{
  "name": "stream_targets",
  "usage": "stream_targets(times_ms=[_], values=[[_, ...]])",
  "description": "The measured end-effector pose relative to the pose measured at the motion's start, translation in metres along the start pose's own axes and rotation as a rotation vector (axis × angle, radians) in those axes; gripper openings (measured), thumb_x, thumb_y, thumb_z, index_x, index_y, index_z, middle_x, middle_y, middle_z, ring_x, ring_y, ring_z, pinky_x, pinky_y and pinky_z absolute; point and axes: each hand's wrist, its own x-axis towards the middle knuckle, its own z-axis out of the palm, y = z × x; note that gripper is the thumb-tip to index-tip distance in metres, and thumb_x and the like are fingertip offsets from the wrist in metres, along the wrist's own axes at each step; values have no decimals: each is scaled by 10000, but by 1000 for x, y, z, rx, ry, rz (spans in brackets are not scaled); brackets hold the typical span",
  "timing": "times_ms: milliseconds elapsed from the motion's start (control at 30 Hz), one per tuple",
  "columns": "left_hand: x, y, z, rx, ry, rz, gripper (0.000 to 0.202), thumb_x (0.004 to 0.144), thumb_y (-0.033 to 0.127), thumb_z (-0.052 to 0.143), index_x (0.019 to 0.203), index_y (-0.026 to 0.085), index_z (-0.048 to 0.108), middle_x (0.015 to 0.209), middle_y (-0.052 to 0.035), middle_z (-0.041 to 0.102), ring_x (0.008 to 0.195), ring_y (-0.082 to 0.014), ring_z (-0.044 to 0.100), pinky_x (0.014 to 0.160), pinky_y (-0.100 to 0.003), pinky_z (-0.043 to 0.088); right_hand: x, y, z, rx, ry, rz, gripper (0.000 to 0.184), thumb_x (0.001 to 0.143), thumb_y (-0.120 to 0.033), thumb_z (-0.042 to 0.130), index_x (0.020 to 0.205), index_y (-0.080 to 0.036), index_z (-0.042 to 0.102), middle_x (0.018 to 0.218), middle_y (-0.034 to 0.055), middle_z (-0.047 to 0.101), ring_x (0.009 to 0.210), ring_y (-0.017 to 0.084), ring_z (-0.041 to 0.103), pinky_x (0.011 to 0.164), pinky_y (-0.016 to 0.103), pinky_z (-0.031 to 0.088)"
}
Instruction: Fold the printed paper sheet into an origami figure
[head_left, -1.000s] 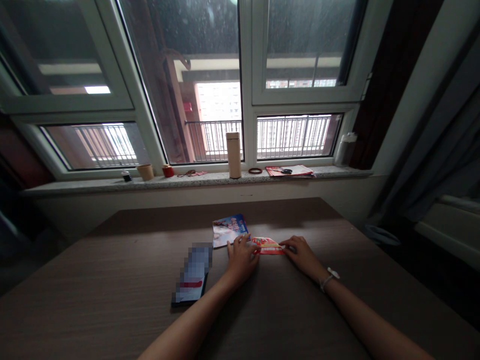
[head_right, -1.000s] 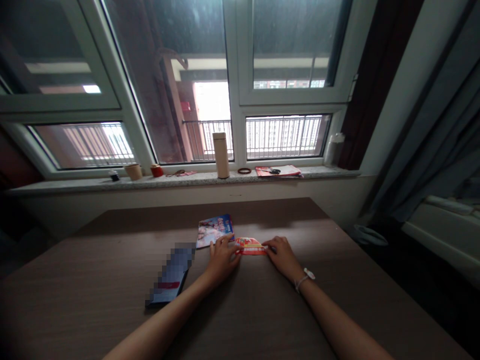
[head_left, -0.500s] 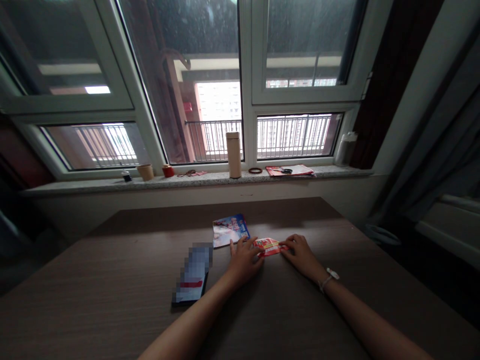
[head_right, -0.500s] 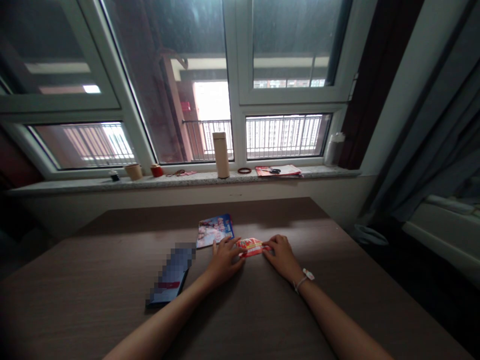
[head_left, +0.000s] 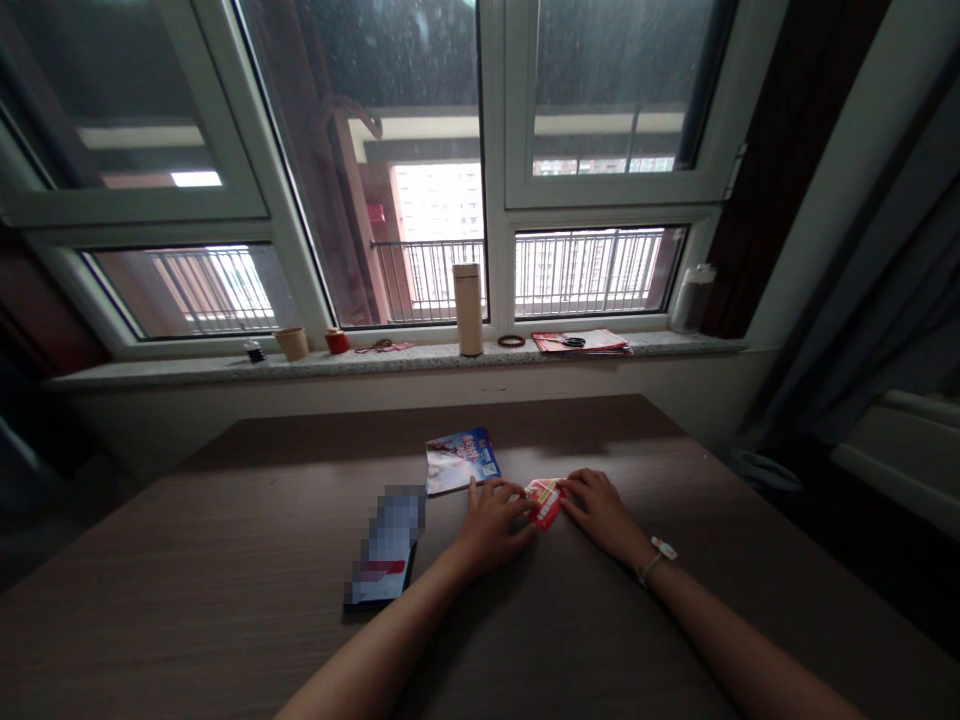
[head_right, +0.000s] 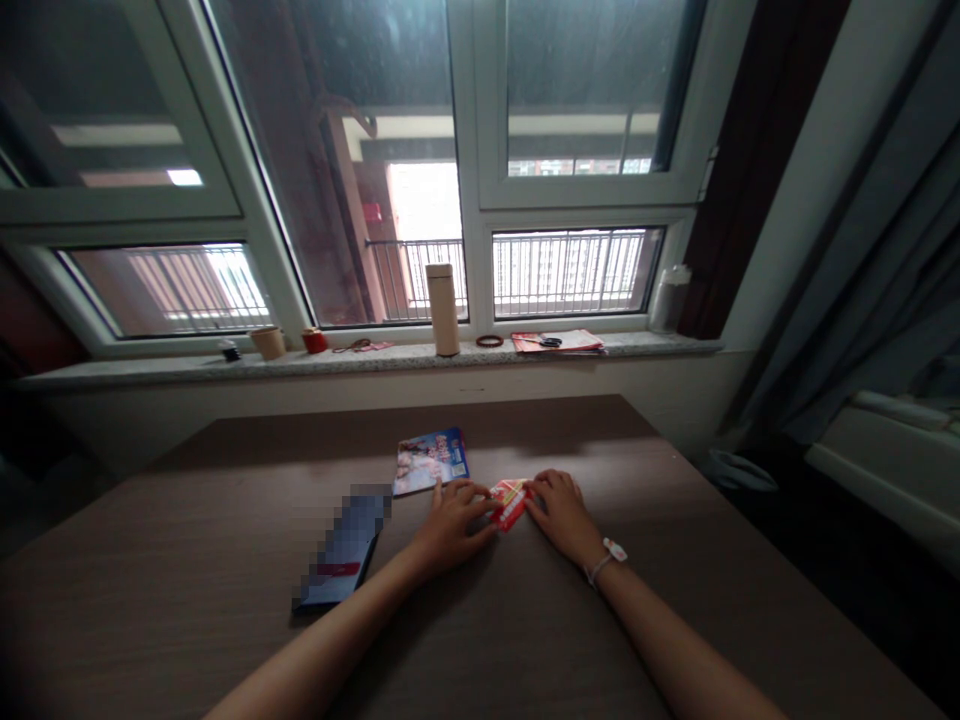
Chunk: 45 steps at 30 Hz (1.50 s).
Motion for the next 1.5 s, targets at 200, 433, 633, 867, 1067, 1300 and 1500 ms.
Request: stream_targets(times_ms=[200, 433, 633, 867, 1067, 1300, 1500], values=[[-1, -1, 0, -5, -19, 2, 346, 888, 443, 572, 1229, 384, 582, 1386, 11, 513, 1327, -316, 334, 1102, -676, 52, 1, 5, 6, 35, -20, -50, 262, 907, -369, 492, 1078, -277, 668, 1216, 48, 602, 1197, 254, 446, 1068, 471, 295], [-1, 1, -1, -6, -27, -2, 276, 894, 421, 572, 1161, 385, 631, 1304, 12, 566, 1305, -295, 345, 1116, -649, 38, -1, -3, -1, 28, -36, -54, 266, 886, -363, 522, 1091, -276, 668, 1225, 47, 615, 1187, 257, 455, 1068, 493, 290], [-1, 4, -3, 13, 4, 13, 274, 886, 425, 581, 1150, 384, 642, 1236, -3, 589, 1257, -285, 391, 1112, -639, 93, -2, -13, -8, 23, -81, -69, 244, 888, -366, 522, 1067, -338, 685, 1161, 20, 648, 1175, 252, 469, 1102, 559, 202], [0, 0, 1, 8, -39, 6, 348, 907, 462, 537, 1246, 391, 571, 1401, 10, 498, 1358, -307, 296, 1121, -647, 39, -2, -7, -3, 75, -134, -21, 293, 883, -432, 519, 1110, -312, 661, 1288, 18, 606, 1329, 292, 361, 1123, 641, 57], [0, 0, 1, 10, -31, 1, 303, 922, 422, 524, 1216, 385, 587, 1324, 12, 555, 1328, -294, 339, 1112, -660, 37, -2, -5, -2, 56, -98, -30, 293, 909, -369, 495, 1163, -349, 640, 1304, 28, 579, 1286, 270, 398, 1115, 603, 155], [1, 1, 2, 47, -1, -11, 305, 896, 447, 556, 1186, 364, 602, 1236, -11, 565, 1254, -273, 401, 1118, -635, 65, -3, -8, -7, 33, -71, -55, 235, 848, -448, 591, 1027, -351, 708, 1196, 46, 580, 1181, 261, 452, 1086, 523, 255], [1, -4, 8, 52, 19, -18, 332, 894, 395, 568, 1214, 310, 550, 1361, -44, 491, 1339, -280, 338, 1129, -631, 87, -3, -4, -4, 16, -65, -26, 274, 891, -359, 529, 1126, -369, 669, 1207, 51, 559, 1181, 258, 434, 1076, 503, 275]])
